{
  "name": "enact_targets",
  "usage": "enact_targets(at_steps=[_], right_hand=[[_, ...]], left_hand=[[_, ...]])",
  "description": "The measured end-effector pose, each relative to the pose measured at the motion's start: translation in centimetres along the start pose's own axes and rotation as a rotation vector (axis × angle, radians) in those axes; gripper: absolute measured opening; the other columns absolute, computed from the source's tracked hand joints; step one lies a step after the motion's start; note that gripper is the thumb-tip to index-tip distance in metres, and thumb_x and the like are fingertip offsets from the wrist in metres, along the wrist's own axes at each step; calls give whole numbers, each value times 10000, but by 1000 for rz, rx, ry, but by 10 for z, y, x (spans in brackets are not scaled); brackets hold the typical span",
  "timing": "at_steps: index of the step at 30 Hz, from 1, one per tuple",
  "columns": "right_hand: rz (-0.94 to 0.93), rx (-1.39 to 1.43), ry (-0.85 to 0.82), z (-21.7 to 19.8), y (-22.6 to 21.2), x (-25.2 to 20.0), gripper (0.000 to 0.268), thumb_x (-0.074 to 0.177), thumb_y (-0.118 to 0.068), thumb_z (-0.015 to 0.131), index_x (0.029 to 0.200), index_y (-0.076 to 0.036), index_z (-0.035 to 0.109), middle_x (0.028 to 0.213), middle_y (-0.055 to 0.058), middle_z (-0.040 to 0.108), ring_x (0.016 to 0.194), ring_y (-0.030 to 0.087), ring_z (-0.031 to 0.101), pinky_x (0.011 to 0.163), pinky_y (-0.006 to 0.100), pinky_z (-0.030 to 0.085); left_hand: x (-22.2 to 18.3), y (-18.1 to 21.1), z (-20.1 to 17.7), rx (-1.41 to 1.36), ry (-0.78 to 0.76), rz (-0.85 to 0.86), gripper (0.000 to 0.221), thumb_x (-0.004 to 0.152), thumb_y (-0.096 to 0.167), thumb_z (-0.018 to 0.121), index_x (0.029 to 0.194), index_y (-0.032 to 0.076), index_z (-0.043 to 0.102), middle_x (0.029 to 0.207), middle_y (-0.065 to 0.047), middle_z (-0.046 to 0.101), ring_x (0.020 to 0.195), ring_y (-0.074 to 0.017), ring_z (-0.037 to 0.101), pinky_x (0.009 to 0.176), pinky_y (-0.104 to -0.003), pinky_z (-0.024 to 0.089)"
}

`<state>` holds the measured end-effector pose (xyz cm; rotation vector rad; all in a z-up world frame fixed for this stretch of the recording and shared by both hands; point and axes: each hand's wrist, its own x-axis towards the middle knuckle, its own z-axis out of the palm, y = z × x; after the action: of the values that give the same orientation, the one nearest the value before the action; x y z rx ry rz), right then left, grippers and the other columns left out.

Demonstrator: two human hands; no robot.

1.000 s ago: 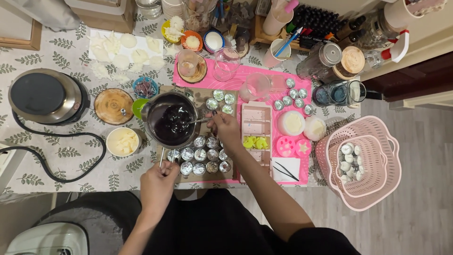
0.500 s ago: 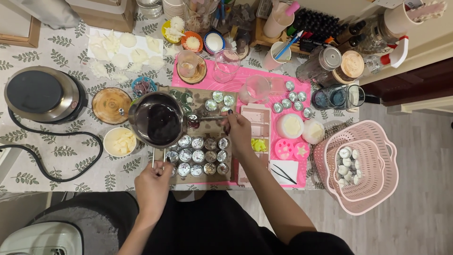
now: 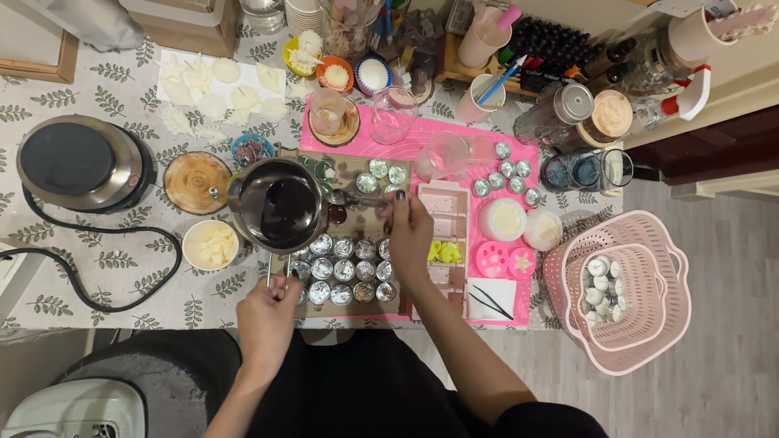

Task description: Pour liquid wax from a pot into small tea light containers using a spoon.

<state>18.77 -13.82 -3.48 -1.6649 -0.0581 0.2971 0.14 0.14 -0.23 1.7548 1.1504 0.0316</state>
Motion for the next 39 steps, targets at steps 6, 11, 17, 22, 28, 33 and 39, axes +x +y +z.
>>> enact_targets(at_steps=[6,11,17,22,28,33,39], right_hand=[[39,41,-156,22,17,21,260,1058,-205,526,1045,-36,722,756,-19,633,637,39,493,568,213,388],[104,74,-190,28,29,23,253,1051,-204,541,1017,-32,724,733,-13,618,622,44,475,554,219,380],[245,188,-178,18,53,29,256,1045,-210,544,1023,-37,731,738,-14,628,648,60,492,595,222,386],[329,266,-139,-6,62,33,235,1035,-208,556,1030,-49,728,741,-11,644,648,69,503,607,225,397],[238,209,-18,-15,47,18,250,1058,-207,549,1010,-37,727,726,-9,616,608,64,481,544,239,395],[-75,-156,-62,-8,22,-7,290,1075,-231,490,1065,-29,698,766,-2,648,643,55,542,574,238,452],[-109,-162,-35,-3,-9,-12,284,1078,-220,484,1081,-35,699,802,2,660,671,48,551,582,230,458]], left_hand=[[0,2,4,15,-3,19,237,859,207,729,908,-24,746,627,-91,692,526,-145,615,544,-307,473],[2,-2,7,-2,-3,31,226,846,195,730,890,-27,746,599,-91,672,507,-147,581,528,-314,456],[2,-3,7,3,1,29,229,854,202,731,885,-25,745,586,-89,663,492,-144,567,519,-316,451],[4,-10,7,38,11,37,220,851,203,725,908,-6,762,604,-79,673,492,-140,598,517,-314,460],[6,-12,4,37,19,29,228,866,209,722,938,-5,756,609,-86,680,492,-149,597,509,-313,453],[4,-5,2,35,14,6,225,875,207,716,929,-9,756,613,-84,683,481,-150,587,505,-318,443],[3,-3,3,38,15,-4,229,861,206,726,947,-3,762,631,-97,702,498,-156,609,516,-314,455]])
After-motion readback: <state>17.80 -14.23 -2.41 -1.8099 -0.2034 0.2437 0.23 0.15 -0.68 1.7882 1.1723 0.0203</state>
